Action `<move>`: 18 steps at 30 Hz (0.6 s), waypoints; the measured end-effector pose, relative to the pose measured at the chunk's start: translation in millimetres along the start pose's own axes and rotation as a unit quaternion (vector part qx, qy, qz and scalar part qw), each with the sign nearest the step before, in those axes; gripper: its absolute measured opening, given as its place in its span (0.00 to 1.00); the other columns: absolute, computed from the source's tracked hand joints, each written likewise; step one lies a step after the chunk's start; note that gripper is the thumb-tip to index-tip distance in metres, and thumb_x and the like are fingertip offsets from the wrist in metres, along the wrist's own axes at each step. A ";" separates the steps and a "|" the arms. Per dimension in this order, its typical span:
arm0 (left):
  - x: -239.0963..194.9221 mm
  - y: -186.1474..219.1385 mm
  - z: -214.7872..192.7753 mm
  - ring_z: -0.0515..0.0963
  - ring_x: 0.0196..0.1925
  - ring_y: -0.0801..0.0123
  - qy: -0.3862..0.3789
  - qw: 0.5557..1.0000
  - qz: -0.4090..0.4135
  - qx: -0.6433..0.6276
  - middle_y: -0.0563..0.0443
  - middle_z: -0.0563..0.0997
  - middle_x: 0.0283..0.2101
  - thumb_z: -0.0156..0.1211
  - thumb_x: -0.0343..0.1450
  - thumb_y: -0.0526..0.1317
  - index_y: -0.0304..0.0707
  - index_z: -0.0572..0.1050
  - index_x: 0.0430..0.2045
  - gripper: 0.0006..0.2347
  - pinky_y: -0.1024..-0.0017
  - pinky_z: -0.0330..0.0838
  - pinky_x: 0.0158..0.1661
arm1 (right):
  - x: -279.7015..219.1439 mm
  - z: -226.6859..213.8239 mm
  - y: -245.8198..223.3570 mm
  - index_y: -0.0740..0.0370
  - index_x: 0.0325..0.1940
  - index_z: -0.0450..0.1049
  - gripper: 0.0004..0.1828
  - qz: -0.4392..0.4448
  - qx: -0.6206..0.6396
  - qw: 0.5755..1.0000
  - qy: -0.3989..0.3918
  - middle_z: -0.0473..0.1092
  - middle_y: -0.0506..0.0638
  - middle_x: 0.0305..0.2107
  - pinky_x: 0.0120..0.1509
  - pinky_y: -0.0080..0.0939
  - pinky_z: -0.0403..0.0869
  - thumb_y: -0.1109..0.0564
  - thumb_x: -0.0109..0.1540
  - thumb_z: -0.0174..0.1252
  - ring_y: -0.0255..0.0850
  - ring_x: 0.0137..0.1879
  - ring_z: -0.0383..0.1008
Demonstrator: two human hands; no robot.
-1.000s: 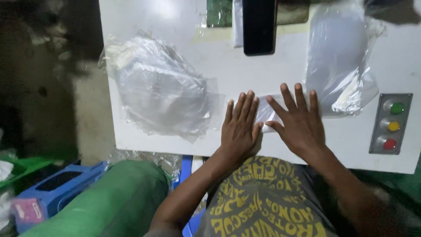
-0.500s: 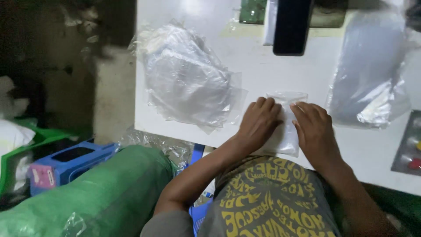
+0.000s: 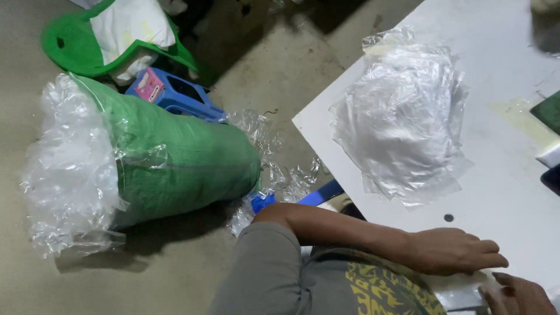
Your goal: Folding and stacking plastic bags on a factory workbench
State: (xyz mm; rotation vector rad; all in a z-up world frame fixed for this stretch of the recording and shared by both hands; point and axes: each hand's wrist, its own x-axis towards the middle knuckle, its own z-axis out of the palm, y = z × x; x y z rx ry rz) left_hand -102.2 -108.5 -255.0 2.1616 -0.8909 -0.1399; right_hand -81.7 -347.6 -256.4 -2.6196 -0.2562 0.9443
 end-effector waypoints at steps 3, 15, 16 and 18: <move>-2.5 9.1 1.6 0.84 0.44 0.49 0.023 0.998 -0.054 -0.007 0.45 0.69 0.61 0.51 0.77 0.34 0.54 0.50 0.70 0.26 0.55 0.73 0.41 | -20.7 -16.2 -28.4 0.60 0.45 0.85 0.20 0.021 -0.016 0.999 -0.035 0.88 0.57 0.29 0.42 0.44 0.79 0.45 0.60 0.58 0.45 0.38 0.90; -4.3 28.1 0.7 0.78 0.35 0.51 0.072 0.991 -0.028 0.111 0.45 0.74 0.36 0.46 0.74 0.47 0.38 0.73 0.29 0.13 0.53 0.71 0.35 | -10.0 -21.8 -61.3 0.23 0.55 0.76 0.21 0.103 -0.338 0.917 -0.186 0.80 0.38 0.56 0.60 0.42 0.79 0.31 0.61 0.47 0.39 0.64 0.82; -5.8 33.5 -9.1 0.77 0.39 0.52 0.041 0.990 -0.027 0.130 0.47 0.73 0.39 0.56 0.68 0.46 0.40 0.74 0.30 0.09 0.55 0.71 0.37 | -15.0 -22.8 -64.3 0.23 0.52 0.77 0.19 0.090 -0.370 0.912 -0.155 0.79 0.35 0.54 0.58 0.39 0.78 0.34 0.59 0.48 0.37 0.63 0.82; -11.0 38.9 -18.1 0.76 0.42 0.53 0.008 0.989 -0.016 0.144 0.49 0.73 0.43 0.67 0.63 0.45 0.43 0.76 0.32 0.11 0.56 0.71 0.40 | -4.0 -0.3 -29.3 0.22 0.49 0.78 0.18 0.088 -0.398 0.905 -0.123 0.79 0.33 0.52 0.56 0.37 0.78 0.36 0.58 0.50 0.35 0.62 0.81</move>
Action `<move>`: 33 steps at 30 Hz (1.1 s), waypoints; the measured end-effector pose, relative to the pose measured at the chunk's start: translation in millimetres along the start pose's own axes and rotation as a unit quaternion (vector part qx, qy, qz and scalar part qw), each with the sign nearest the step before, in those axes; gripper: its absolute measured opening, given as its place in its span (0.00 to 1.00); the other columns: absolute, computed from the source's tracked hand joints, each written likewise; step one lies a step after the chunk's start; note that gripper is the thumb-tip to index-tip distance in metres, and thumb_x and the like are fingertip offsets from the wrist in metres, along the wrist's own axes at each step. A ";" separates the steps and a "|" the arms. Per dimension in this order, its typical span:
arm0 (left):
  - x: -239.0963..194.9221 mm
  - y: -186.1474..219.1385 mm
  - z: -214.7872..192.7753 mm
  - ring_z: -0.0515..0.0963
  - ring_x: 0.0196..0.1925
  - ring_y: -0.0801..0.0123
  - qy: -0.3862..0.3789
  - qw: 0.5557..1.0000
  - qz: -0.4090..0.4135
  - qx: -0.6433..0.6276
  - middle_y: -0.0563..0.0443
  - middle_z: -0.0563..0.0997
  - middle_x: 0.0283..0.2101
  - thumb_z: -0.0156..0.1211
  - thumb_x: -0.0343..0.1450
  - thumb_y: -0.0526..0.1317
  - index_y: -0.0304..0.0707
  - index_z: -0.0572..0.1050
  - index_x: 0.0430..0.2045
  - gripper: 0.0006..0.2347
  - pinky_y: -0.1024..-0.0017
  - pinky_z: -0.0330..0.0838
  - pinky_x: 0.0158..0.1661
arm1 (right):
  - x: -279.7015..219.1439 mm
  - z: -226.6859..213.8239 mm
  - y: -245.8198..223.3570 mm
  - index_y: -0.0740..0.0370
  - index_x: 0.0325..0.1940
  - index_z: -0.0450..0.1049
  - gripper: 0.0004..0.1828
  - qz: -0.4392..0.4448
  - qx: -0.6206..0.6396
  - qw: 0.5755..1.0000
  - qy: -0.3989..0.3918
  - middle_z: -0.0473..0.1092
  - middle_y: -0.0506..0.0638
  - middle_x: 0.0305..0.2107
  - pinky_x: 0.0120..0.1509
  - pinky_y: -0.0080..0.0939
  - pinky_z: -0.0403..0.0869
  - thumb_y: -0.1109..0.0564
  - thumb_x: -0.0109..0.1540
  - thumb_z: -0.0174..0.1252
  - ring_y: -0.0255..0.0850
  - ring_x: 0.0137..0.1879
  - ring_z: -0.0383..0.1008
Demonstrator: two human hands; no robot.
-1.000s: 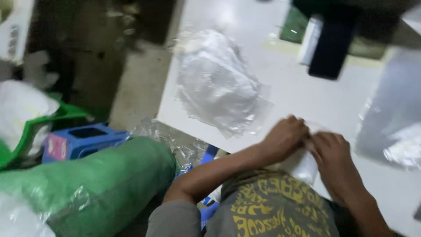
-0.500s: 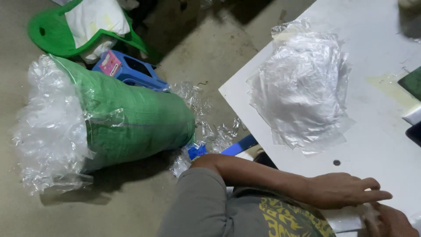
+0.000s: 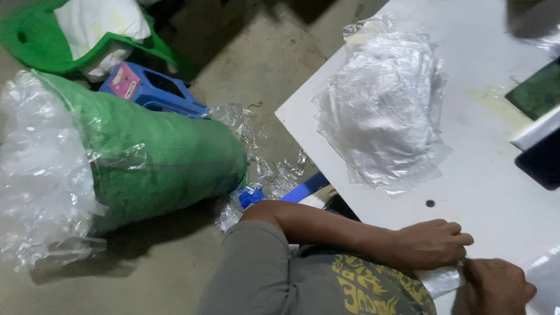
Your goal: Folding and stacking plastic bags on a factory workbench
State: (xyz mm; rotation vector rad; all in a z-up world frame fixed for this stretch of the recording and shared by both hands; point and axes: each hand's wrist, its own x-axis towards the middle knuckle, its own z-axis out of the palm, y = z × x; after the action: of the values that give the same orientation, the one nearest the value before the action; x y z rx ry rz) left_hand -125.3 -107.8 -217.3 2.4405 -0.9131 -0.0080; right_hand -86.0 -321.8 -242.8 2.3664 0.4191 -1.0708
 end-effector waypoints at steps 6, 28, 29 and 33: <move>-6.8 0.4 -13.1 0.72 0.41 0.50 0.038 0.993 0.064 -0.096 0.47 0.75 0.39 0.61 0.65 0.44 0.45 0.73 0.42 0.13 0.52 0.65 0.41 | -47.7 1.3 -2.7 0.46 0.42 0.74 0.17 -0.243 0.328 0.848 0.339 0.72 0.46 0.33 0.47 0.51 0.66 0.59 0.49 0.58 0.49 0.41 0.70; 69.7 -16.2 -155.3 0.86 0.44 0.57 0.095 0.969 0.026 -0.225 0.40 0.86 0.45 0.55 0.74 0.33 0.29 0.80 0.46 0.10 0.65 0.79 0.43 | -5.9 -90.8 249.6 0.64 0.48 0.75 0.09 0.164 0.574 0.592 0.542 0.75 0.55 0.39 0.42 0.50 0.70 0.55 0.74 0.60 0.43 0.44 0.73; 65.3 -19.8 -139.8 0.84 0.50 0.48 0.147 0.974 0.118 -0.124 0.35 0.83 0.48 0.55 0.73 0.23 0.28 0.79 0.47 0.11 0.57 0.81 0.52 | 30.2 -71.6 273.2 0.65 0.36 0.78 0.24 0.205 0.516 0.630 0.543 0.73 0.52 0.27 0.32 0.54 0.62 0.48 0.80 0.56 0.40 0.35 0.69; 37.8 -25.6 -82.2 0.82 0.52 0.46 0.101 0.985 0.121 -0.067 0.36 0.83 0.50 0.54 0.73 0.26 0.28 0.78 0.50 0.12 0.53 0.77 0.55 | 41.5 -103.2 263.4 0.52 0.37 0.86 0.32 0.225 0.655 0.583 0.426 0.73 0.58 0.26 0.38 0.59 0.66 0.31 0.75 0.47 0.56 0.36 0.74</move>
State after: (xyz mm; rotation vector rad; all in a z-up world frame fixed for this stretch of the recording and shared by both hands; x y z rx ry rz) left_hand -65.3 -75.6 -152.3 2.1486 -1.0732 0.2517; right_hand 126.4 -478.3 -132.6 3.7830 -1.1068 0.4191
